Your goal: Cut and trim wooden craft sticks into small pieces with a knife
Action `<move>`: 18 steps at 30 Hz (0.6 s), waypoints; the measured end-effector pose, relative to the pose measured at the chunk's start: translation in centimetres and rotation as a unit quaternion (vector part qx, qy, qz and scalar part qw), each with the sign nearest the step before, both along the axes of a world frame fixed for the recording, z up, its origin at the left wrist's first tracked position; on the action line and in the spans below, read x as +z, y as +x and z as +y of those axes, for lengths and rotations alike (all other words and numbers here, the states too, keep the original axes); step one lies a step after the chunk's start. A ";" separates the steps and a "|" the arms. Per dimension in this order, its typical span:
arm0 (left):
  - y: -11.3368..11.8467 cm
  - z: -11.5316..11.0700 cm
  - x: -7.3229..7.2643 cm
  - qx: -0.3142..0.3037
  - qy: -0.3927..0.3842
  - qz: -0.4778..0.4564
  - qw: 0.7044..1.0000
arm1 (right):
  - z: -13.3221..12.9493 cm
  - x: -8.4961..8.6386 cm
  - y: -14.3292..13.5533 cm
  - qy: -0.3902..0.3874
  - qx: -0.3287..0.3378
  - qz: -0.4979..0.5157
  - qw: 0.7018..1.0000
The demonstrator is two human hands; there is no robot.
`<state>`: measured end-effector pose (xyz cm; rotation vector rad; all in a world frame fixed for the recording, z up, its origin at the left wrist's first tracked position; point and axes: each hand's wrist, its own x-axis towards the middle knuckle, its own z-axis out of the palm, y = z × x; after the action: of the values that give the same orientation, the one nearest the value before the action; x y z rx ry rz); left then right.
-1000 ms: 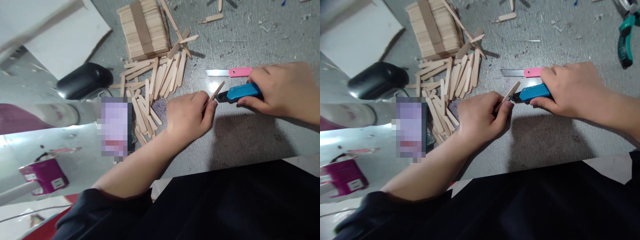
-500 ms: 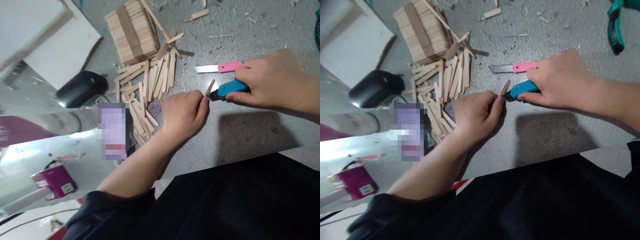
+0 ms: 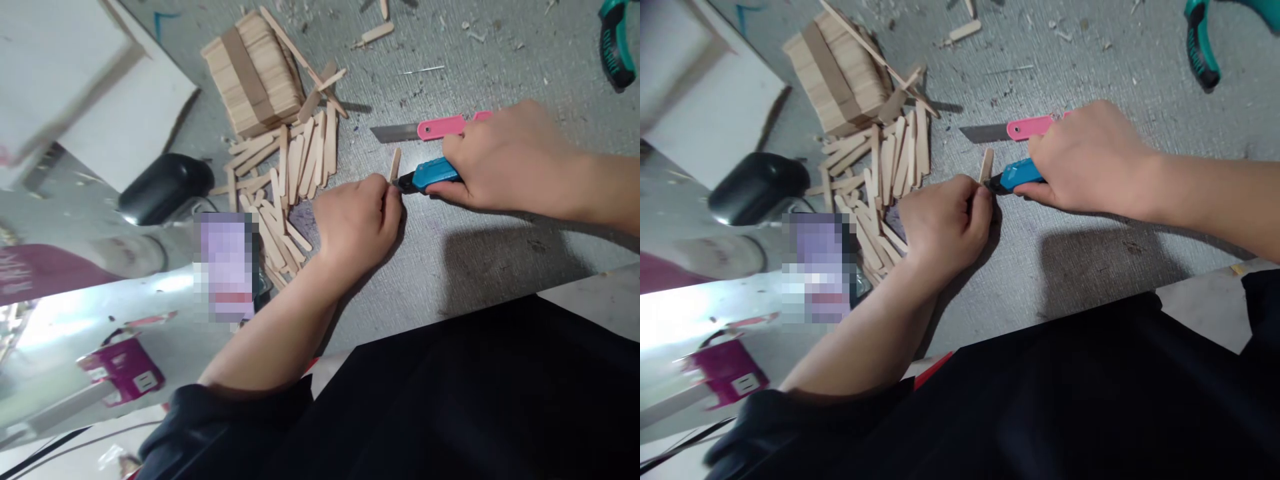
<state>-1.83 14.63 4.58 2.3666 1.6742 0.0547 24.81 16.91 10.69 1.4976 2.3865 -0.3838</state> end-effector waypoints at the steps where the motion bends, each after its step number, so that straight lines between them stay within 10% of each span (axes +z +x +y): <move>1: -0.1 0.0 -0.1 0.001 0.000 0.000 1.000 | -0.1 -0.2 0.0 0.001 -0.008 0.013 1.000; 18: 0.0 -0.6 -1.1 0.057 0.038 -0.180 0.981 | -0.1 -1.3 0.9 0.042 -0.018 0.052 0.998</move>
<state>-1.81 14.04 3.51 2.1456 1.6472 0.5427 25.68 16.76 9.37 1.5963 2.4859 -0.3831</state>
